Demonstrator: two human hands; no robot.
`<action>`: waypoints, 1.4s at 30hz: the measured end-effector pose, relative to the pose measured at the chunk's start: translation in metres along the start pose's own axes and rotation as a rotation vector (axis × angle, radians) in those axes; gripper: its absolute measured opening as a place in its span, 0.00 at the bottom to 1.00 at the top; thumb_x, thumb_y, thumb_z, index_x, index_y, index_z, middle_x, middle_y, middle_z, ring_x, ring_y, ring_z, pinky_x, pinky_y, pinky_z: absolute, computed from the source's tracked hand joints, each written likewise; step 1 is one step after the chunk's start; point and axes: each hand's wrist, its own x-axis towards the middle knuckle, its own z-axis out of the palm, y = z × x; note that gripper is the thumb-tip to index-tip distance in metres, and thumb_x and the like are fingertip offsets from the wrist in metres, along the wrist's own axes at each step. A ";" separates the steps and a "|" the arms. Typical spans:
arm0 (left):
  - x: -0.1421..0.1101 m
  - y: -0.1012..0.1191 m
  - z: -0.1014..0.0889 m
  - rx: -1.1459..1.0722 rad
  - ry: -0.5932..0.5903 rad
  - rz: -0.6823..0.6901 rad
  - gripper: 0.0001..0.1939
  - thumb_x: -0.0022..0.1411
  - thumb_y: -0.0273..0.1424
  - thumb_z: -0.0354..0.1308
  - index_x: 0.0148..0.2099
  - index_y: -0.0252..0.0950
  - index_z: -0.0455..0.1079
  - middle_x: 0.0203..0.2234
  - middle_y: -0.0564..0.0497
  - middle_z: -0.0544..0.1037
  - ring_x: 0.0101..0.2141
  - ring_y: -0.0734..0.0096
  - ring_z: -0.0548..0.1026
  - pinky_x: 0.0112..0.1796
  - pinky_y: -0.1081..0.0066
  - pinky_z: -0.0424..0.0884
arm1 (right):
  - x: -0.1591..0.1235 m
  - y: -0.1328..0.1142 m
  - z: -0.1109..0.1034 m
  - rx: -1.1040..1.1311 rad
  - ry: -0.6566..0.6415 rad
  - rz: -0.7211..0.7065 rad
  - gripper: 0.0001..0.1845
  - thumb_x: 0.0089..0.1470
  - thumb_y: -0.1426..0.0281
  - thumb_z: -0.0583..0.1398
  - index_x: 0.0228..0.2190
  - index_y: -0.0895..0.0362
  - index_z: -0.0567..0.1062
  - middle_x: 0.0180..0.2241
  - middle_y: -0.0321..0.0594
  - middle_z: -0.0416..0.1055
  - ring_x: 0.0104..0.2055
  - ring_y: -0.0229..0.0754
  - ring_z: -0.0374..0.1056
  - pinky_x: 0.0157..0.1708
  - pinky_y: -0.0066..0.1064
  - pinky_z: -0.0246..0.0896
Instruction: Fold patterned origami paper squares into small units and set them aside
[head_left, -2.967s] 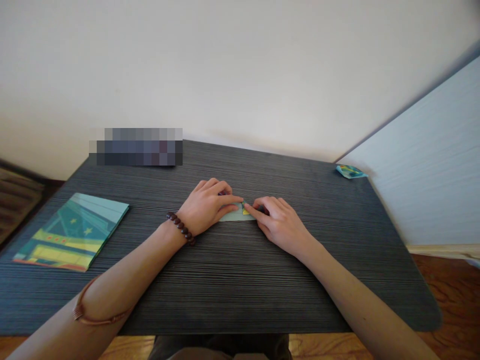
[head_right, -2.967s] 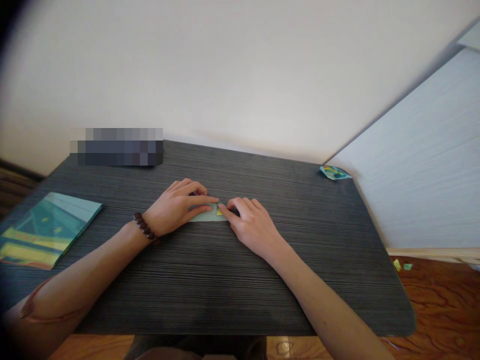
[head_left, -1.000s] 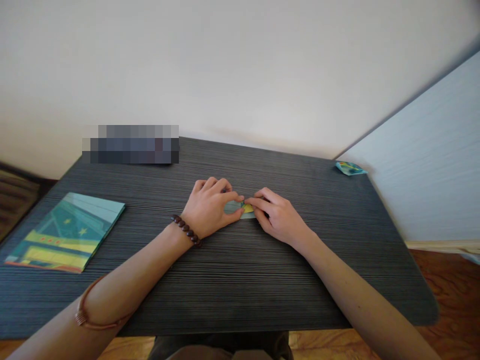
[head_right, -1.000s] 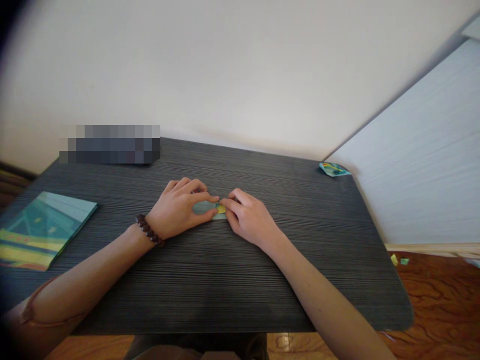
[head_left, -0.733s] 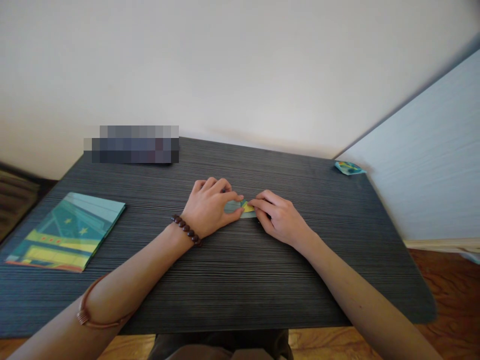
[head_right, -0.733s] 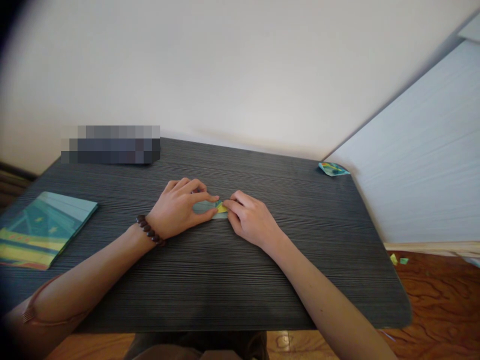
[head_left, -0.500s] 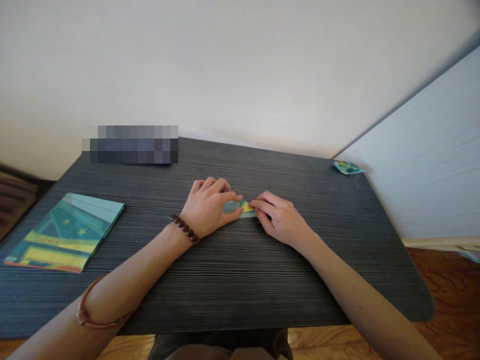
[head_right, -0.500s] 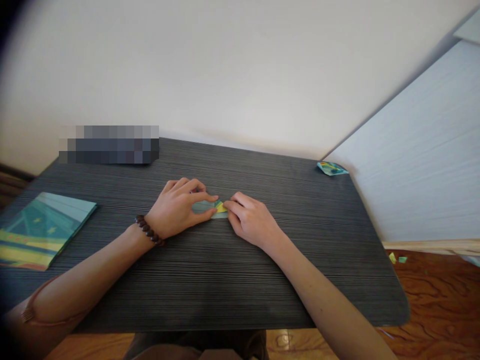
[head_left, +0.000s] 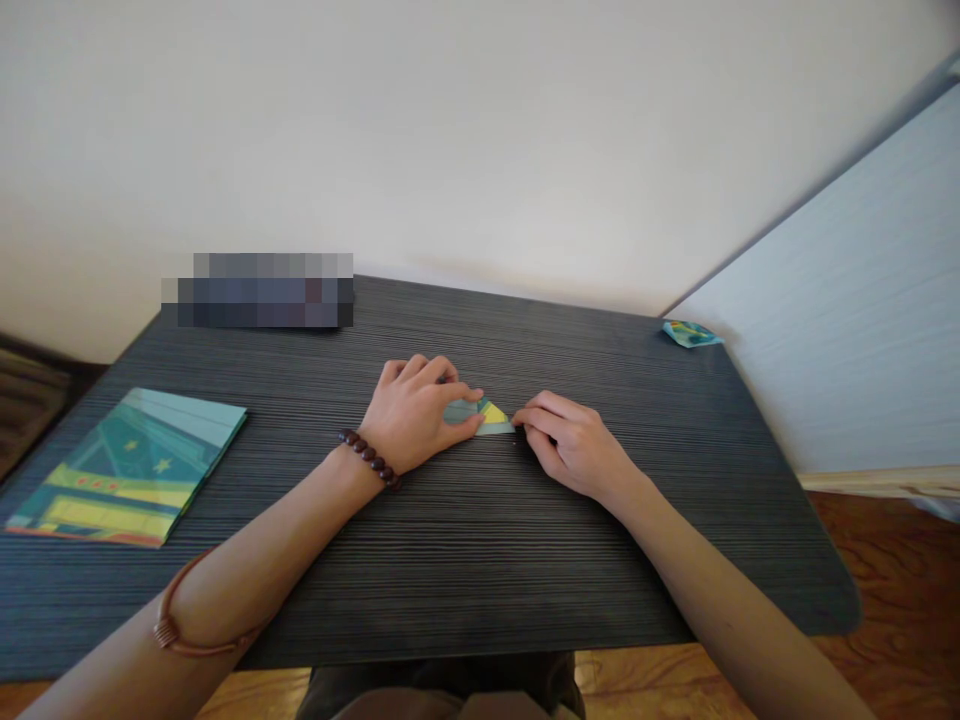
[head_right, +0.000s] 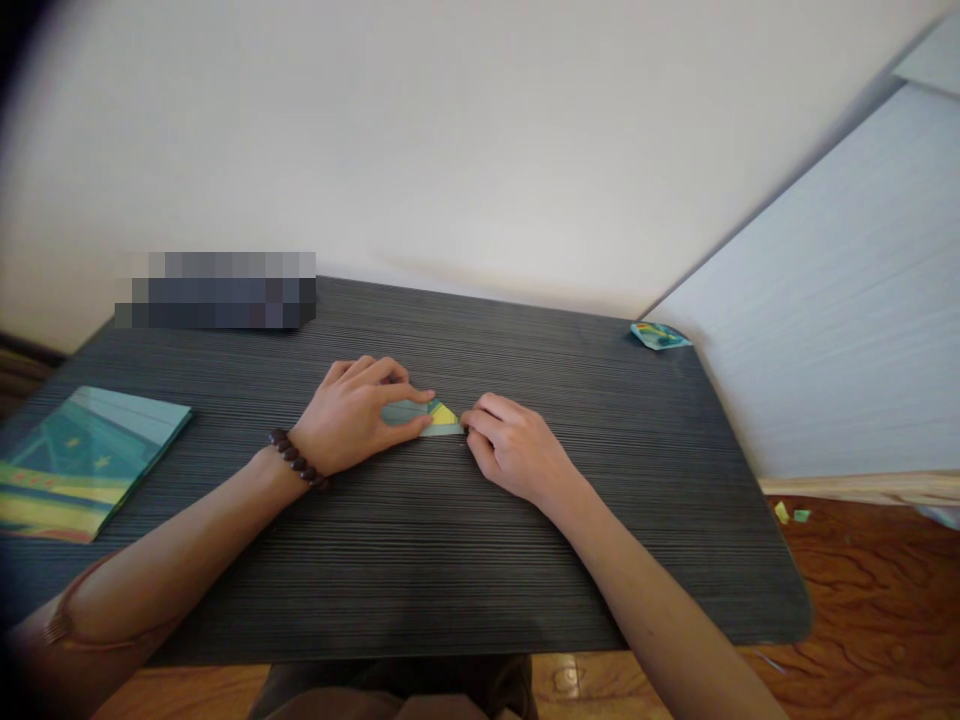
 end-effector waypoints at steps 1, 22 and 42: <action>0.000 0.000 0.000 -0.003 -0.001 0.001 0.16 0.57 0.45 0.54 0.44 0.48 0.74 0.37 0.51 0.72 0.40 0.61 0.67 0.42 0.61 0.57 | -0.001 0.001 -0.001 0.005 0.001 0.006 0.12 0.57 0.75 0.50 0.35 0.59 0.74 0.34 0.43 0.69 0.35 0.40 0.66 0.38 0.32 0.64; 0.003 -0.006 0.004 -0.210 -0.061 -0.016 0.15 0.55 0.42 0.56 0.42 0.40 0.69 0.37 0.51 0.72 0.40 0.63 0.67 0.43 0.62 0.57 | 0.017 -0.013 0.016 0.171 0.048 0.135 0.06 0.58 0.69 0.54 0.37 0.56 0.69 0.37 0.41 0.68 0.38 0.41 0.64 0.40 0.35 0.61; 0.002 0.006 0.001 -0.394 -0.007 0.074 0.05 0.56 0.31 0.55 0.34 0.38 0.71 0.33 0.53 0.76 0.37 0.69 0.72 0.43 0.64 0.63 | 0.017 -0.015 0.016 0.217 0.077 0.101 0.03 0.56 0.72 0.53 0.31 0.56 0.68 0.29 0.37 0.67 0.30 0.36 0.61 0.33 0.30 0.56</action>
